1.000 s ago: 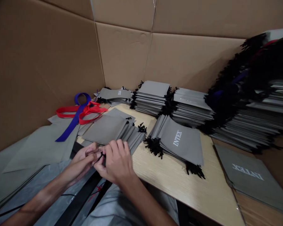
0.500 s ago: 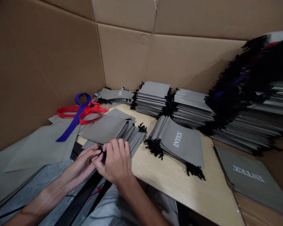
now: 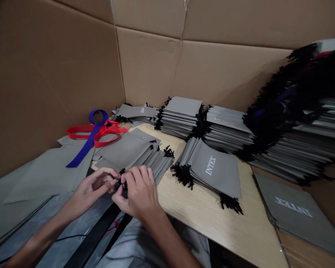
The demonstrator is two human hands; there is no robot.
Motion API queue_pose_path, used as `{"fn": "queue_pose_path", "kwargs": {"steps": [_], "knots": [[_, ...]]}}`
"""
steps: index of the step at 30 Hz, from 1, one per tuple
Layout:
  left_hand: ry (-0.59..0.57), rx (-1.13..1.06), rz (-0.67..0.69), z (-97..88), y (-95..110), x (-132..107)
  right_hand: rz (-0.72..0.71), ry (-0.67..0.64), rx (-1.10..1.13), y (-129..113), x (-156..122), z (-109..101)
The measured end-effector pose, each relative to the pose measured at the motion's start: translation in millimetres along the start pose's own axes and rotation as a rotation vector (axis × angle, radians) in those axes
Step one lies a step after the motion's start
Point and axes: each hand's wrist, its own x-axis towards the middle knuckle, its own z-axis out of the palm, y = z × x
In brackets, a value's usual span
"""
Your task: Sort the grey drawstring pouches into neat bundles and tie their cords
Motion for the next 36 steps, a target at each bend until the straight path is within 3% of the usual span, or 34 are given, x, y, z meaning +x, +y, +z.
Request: {"fn": "queue_pose_path", "kwargs": {"steps": [6,15,21,26,29,36], "knots": [[-0.139,0.411,0.169,-14.5,2,-4,-0.038,-0.060,0.058,3,-3,-7],[-0.174,0.467,0.211,-15.9,1,-5,-0.099,-0.108,0.001,5,-4,-6],[-0.128,0.554,0.246,-6.8,5,-7,-0.094,-0.104,-0.041,4,-5,-5],[-0.073,0.518,0.239,-1.6,1,-8,-0.082,-0.104,-0.031,4,-6,-5],[-0.026,0.449,0.156,-0.3,-3,-10,-0.081,-0.098,-0.028,5,-5,-5],[0.037,0.036,-0.070,6.8,-12,-19,-0.071,-0.120,0.015,3,-5,-9]]}}
